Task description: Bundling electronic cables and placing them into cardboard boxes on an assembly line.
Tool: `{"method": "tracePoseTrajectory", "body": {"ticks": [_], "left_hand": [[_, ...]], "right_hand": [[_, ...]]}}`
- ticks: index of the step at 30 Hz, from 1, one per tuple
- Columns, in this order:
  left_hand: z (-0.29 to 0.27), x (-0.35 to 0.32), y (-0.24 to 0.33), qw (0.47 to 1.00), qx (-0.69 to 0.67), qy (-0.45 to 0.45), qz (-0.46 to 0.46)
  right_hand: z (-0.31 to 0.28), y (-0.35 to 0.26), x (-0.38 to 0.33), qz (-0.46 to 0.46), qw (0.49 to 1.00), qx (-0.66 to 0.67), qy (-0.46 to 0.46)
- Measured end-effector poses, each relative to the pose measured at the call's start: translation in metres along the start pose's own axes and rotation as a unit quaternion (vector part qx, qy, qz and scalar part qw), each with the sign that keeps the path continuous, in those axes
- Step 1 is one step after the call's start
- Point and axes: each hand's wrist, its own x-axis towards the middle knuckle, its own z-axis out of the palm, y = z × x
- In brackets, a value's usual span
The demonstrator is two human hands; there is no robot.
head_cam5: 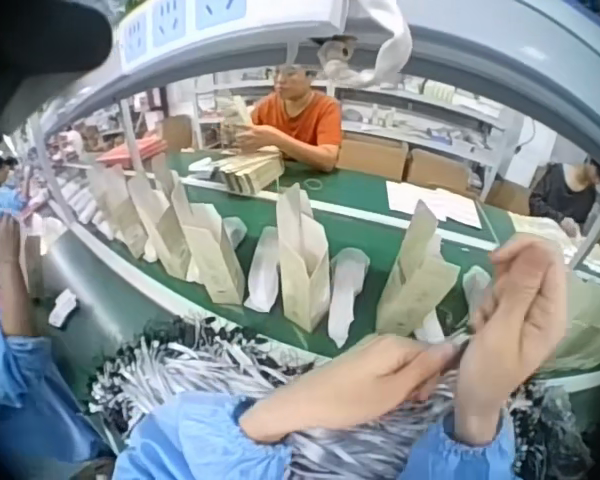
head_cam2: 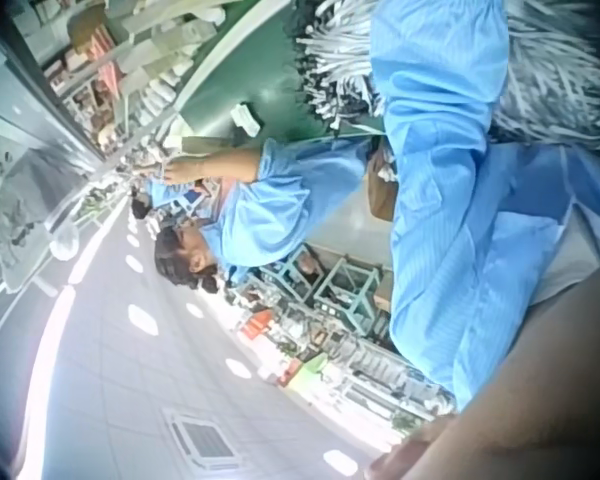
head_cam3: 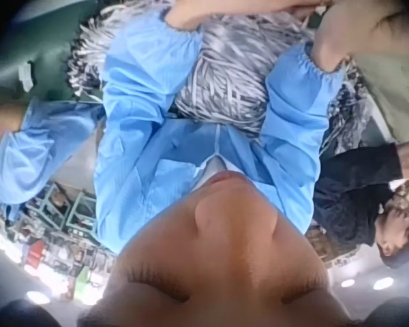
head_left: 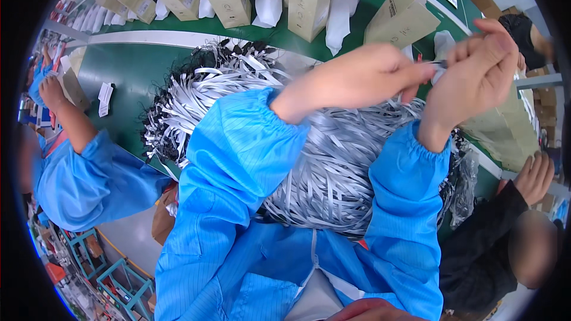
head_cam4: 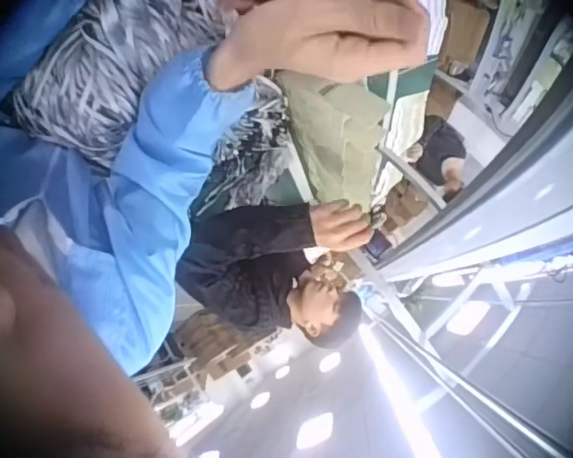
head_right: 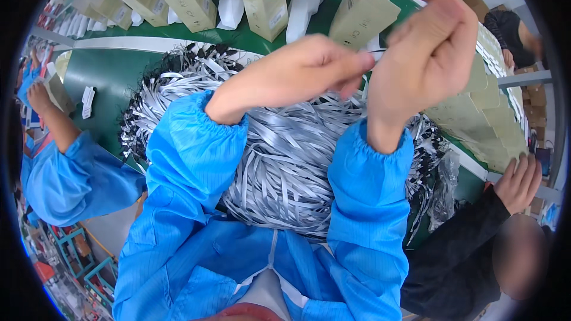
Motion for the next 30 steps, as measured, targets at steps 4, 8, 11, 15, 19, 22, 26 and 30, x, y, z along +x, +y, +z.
{"method": "tracePoseTrajectory", "body": {"ticks": [4,8,11,15,19,22,26,30], "left_hand": [[-0.003,-0.002,-0.003,0.941,0.049,0.3,0.149],[0.003,0.002,-0.008,0.898,0.054,0.411,0.144],[0.002,0.006,-0.01,0.9,0.059,0.393,0.177],[-0.025,-0.011,-0.009,0.953,0.116,0.259,0.111],[-0.044,-0.036,-0.007,0.985,0.124,0.117,0.011],[-0.035,-0.035,-0.012,0.973,0.211,0.069,-0.065],[-0.025,-0.031,-0.019,0.949,0.25,0.179,-0.064],[-0.024,-0.038,-0.023,0.952,0.259,0.114,-0.117]], "right_hand": [[-0.004,0.008,0.002,0.083,0.966,-0.147,-0.194],[0.014,0.001,-0.02,0.201,0.952,0.133,-0.188],[0.038,-0.007,-0.037,0.345,0.913,0.206,0.077],[0.04,0.0,-0.025,0.349,0.872,0.289,0.187],[0.035,0.022,0.005,0.386,0.892,0.236,0.018],[0.054,0.044,0.024,0.414,0.889,0.195,-0.029],[0.084,0.07,0.057,0.392,0.901,0.141,-0.12],[0.104,0.103,0.104,0.265,0.928,0.221,-0.139]]}}
